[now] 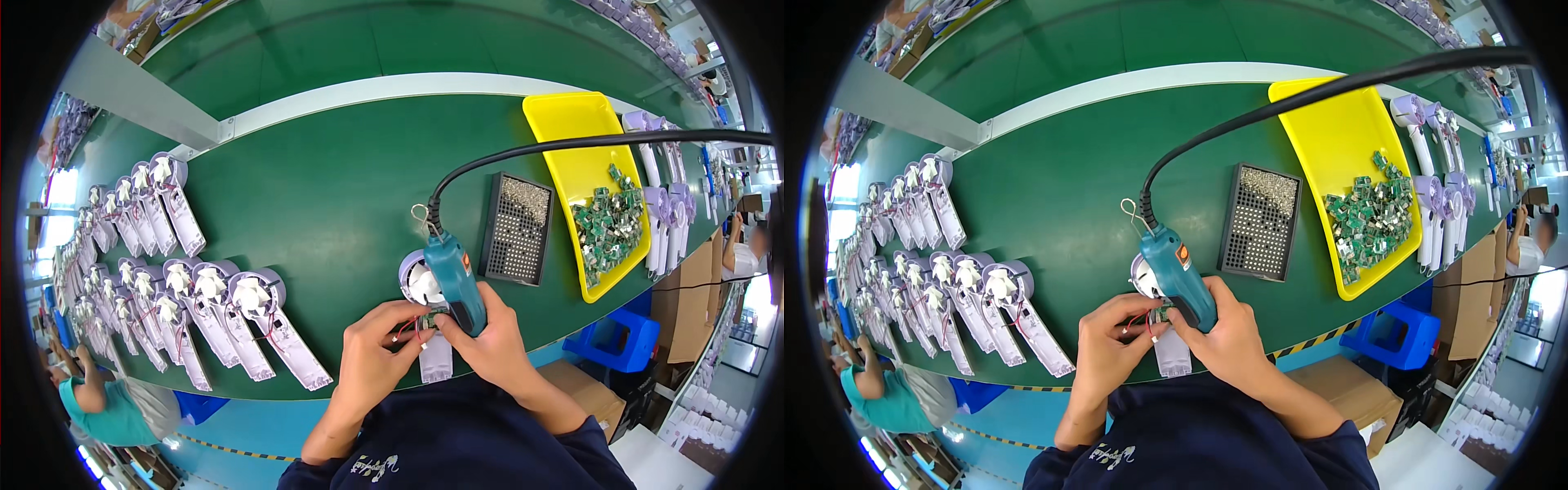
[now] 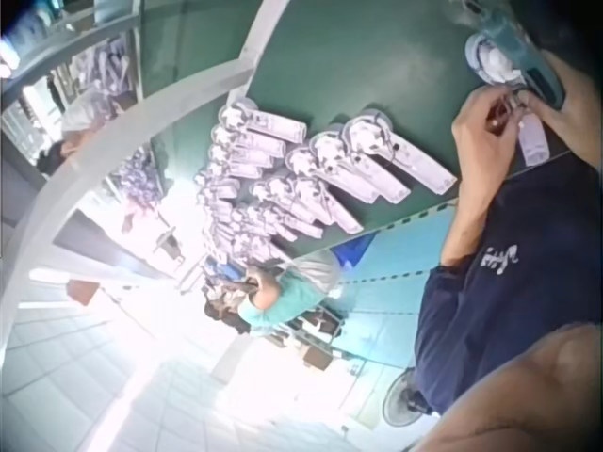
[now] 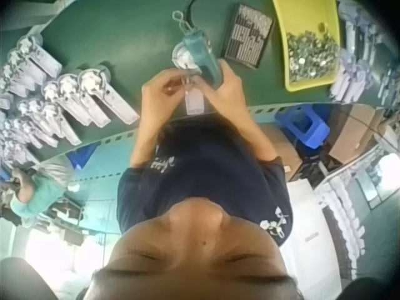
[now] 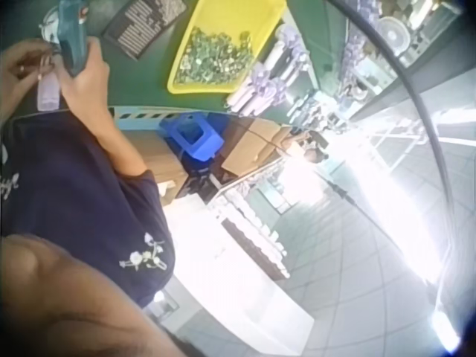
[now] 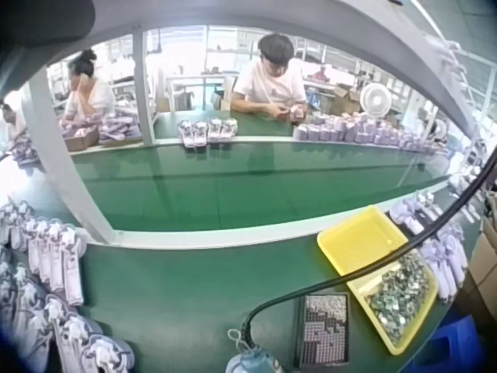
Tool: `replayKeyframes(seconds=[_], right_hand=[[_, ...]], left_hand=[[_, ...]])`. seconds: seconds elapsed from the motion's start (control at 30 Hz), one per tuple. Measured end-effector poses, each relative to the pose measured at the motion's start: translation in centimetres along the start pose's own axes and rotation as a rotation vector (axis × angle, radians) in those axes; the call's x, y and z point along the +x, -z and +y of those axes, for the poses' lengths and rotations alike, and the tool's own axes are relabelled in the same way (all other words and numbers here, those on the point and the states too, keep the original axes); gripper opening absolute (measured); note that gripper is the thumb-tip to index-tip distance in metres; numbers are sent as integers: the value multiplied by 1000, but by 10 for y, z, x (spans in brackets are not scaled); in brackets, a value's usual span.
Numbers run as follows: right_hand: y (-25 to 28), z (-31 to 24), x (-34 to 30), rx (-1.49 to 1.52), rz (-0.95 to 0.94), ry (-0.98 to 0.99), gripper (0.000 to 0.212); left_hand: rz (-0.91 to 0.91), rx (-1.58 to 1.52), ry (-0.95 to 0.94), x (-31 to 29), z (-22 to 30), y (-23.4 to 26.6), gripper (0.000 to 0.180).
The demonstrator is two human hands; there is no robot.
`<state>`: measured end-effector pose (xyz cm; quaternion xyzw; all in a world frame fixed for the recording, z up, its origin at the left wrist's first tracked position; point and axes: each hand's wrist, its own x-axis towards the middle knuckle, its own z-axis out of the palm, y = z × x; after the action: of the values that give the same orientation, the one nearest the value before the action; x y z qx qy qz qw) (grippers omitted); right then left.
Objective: Assemble handheld portable fans by installing circuit boards and using an electric screwdriver.
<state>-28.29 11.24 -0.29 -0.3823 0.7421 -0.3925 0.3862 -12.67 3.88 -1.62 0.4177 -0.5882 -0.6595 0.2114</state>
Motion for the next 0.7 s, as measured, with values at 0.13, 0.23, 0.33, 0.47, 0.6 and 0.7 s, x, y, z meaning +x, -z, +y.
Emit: replayKeyframes(seconds=[0.13, 0.23, 0.33, 0.47, 0.6, 0.7], right_hand=[[-4, 1, -1, -2, 13, -8, 31], [-4, 0, -1, 9, 1, -4, 31], [-2, 0, -1, 6, -15, -24, 33], [4, 11, -2, 117, -52, -48, 30], [-2, 17, 2, 252, -1, -51, 24], [1, 13, 3, 160, -30, -48, 24]], left_hand=[[-1, -17, 16, 0, -2, 1, 27], [-12, 51, -34, 1, -4, 2, 27], [-26, 105, -31, 2, 4, 3, 26], [-29, 63, 5, 0, 4, 3, 28], [-11, 48, -3, 1, -2, 1, 26], [-2, 117, -48, 0, 1, 0, 25]])
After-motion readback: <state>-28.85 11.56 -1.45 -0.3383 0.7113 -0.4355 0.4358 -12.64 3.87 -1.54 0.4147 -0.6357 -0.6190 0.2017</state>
